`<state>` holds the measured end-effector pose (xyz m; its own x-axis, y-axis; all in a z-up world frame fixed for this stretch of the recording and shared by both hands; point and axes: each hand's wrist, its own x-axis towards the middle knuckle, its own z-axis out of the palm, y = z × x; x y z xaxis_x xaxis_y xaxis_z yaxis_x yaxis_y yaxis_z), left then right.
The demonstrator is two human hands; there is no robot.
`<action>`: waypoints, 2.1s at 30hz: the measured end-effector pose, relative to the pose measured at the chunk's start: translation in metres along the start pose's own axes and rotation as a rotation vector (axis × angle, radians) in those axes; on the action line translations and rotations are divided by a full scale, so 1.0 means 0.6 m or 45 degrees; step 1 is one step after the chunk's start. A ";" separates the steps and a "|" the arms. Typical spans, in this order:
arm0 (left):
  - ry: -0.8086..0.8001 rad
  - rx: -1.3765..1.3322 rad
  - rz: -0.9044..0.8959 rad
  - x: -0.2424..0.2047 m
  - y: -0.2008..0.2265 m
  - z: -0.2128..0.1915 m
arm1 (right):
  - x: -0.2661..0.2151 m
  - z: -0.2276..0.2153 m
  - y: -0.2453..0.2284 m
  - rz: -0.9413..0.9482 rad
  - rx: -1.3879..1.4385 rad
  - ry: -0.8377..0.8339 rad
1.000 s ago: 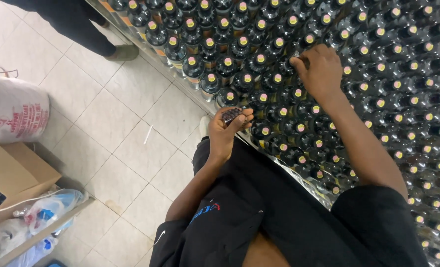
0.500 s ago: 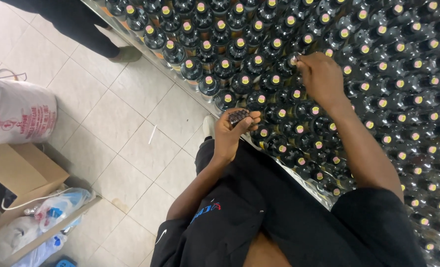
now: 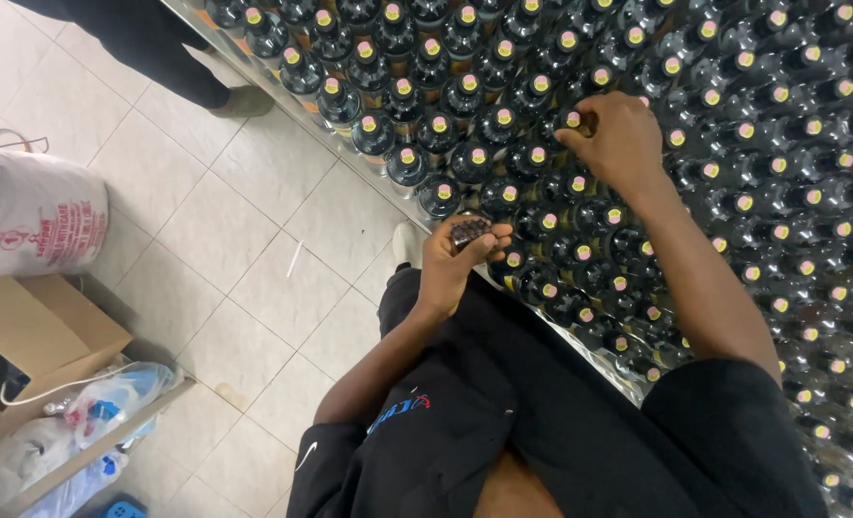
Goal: The person stands in front of a large display of dark bottles and repeatedly applies small, round, pinkish caps to the bottle tops. They hold a small container of caps in their left hand and use their right hand to pick up and place each cap onto a bottle.
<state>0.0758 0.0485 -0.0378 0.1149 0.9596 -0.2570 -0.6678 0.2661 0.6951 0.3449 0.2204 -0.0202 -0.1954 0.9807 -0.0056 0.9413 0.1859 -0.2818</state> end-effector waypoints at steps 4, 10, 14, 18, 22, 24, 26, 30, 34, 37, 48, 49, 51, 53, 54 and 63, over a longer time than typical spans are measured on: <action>-0.029 0.018 -0.018 -0.007 0.003 0.008 | -0.007 0.026 0.012 -0.070 -0.226 0.040; -0.125 -0.048 0.005 -0.010 0.021 0.029 | -0.027 0.010 0.008 -0.024 -0.359 0.001; -0.137 -0.098 0.026 0.002 0.026 0.038 | -0.059 -0.042 -0.054 -0.208 0.073 0.236; -0.035 -0.070 0.040 0.018 -0.003 0.033 | -0.129 -0.107 -0.160 -0.164 0.915 -0.050; -0.045 -0.005 0.031 0.024 -0.018 0.052 | -0.157 -0.086 -0.177 -0.241 0.946 0.021; -0.003 0.018 0.053 0.023 -0.022 0.057 | -0.159 -0.079 -0.173 -0.266 1.005 0.043; -0.019 0.023 0.059 0.023 -0.022 0.059 | -0.160 -0.085 -0.172 -0.277 1.034 0.041; -0.028 0.008 0.059 0.029 -0.029 0.055 | -0.154 -0.079 -0.153 -0.303 1.066 0.096; -0.066 -0.007 0.084 0.032 -0.018 0.057 | -0.144 -0.084 -0.151 -0.322 1.079 0.093; -0.046 0.012 0.081 0.032 -0.003 0.060 | -0.125 -0.066 -0.101 -0.308 1.089 0.148; 0.040 0.040 0.103 0.018 0.077 0.056 | 0.042 -0.037 0.136 -0.072 0.009 0.367; 0.043 0.038 0.105 0.018 0.075 0.054 | 0.049 -0.037 0.134 -0.076 0.009 0.365; 0.024 0.026 0.114 0.017 0.070 0.051 | 0.059 -0.035 0.132 -0.085 0.045 0.311; 0.030 0.032 0.108 0.017 0.070 0.048 | 0.065 -0.029 0.135 -0.040 0.002 0.298; 0.035 0.037 0.103 0.017 0.070 0.047 | 0.067 -0.027 0.137 0.004 -0.043 0.286; 0.043 0.027 0.086 0.019 0.071 0.040 | 0.077 -0.010 0.143 -0.048 0.010 0.244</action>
<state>0.0666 0.0731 0.0049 0.0445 0.9719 -0.2313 -0.6574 0.2028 0.7258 0.4181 0.2821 -0.0386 -0.1738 0.9668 0.1874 0.9319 0.2230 -0.2860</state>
